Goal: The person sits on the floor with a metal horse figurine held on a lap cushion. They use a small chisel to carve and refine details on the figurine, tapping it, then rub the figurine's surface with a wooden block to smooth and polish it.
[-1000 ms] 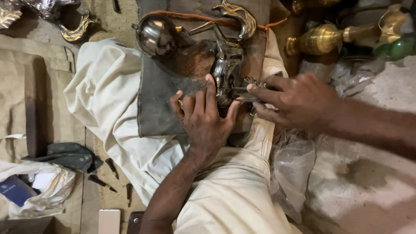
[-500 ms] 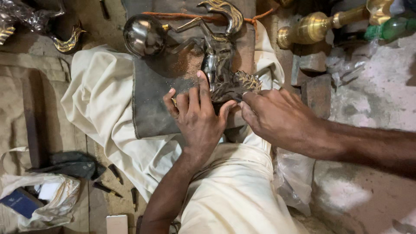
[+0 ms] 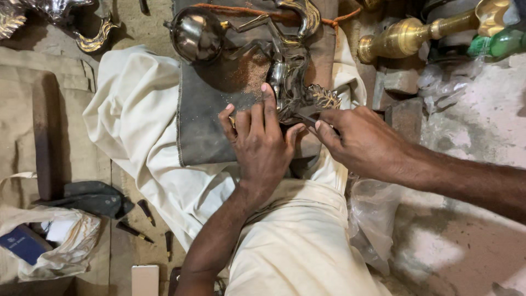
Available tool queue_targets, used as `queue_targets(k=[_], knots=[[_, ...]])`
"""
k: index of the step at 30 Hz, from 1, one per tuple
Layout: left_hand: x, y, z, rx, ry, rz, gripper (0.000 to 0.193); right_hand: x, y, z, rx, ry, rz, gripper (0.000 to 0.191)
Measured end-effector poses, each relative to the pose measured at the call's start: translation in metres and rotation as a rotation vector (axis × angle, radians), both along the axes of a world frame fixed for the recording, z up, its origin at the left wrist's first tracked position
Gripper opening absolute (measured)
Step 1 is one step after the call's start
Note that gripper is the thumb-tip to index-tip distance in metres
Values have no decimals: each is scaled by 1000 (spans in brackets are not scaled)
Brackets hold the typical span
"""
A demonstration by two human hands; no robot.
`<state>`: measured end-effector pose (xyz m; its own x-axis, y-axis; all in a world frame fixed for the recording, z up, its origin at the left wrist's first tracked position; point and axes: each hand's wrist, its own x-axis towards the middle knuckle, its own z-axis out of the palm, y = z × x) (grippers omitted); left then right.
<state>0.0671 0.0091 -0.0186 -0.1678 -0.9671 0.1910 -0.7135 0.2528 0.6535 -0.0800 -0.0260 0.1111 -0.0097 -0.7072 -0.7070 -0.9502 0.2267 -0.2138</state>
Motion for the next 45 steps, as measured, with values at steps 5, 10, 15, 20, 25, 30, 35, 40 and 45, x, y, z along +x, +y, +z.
queue_targets(k=[5, 10, 15, 20, 25, 30, 35, 40, 45], knots=[[0, 0, 1, 12, -8, -5, 96, -15, -6, -8, -15, -32, 71, 37], [1, 1, -1, -16, -3, 1, 94, -16, -28, 0, 78, 150, 168, 36], [1, 4, -3, -18, -32, -9, 90, -1, -43, 13, 122, 363, 358, 30], [9, 6, -7, -60, -73, -43, 80, 16, -17, 14, -162, 386, 743, 28], [14, 9, -13, -90, -8, -36, 74, 34, 24, -1, -170, 385, 753, 61], [15, 8, -15, -95, 43, -29, 74, 27, 52, -15, -452, 345, 905, 60], [16, 7, -13, -77, 6, -45, 75, 2, 63, -28, -660, 355, 1131, 48], [15, 7, -14, -97, -3, -50, 75, -17, 63, -37, -798, 349, 1320, 43], [14, 7, -17, -121, -9, -60, 75, -28, 56, -43, -825, 413, 1497, 41]])
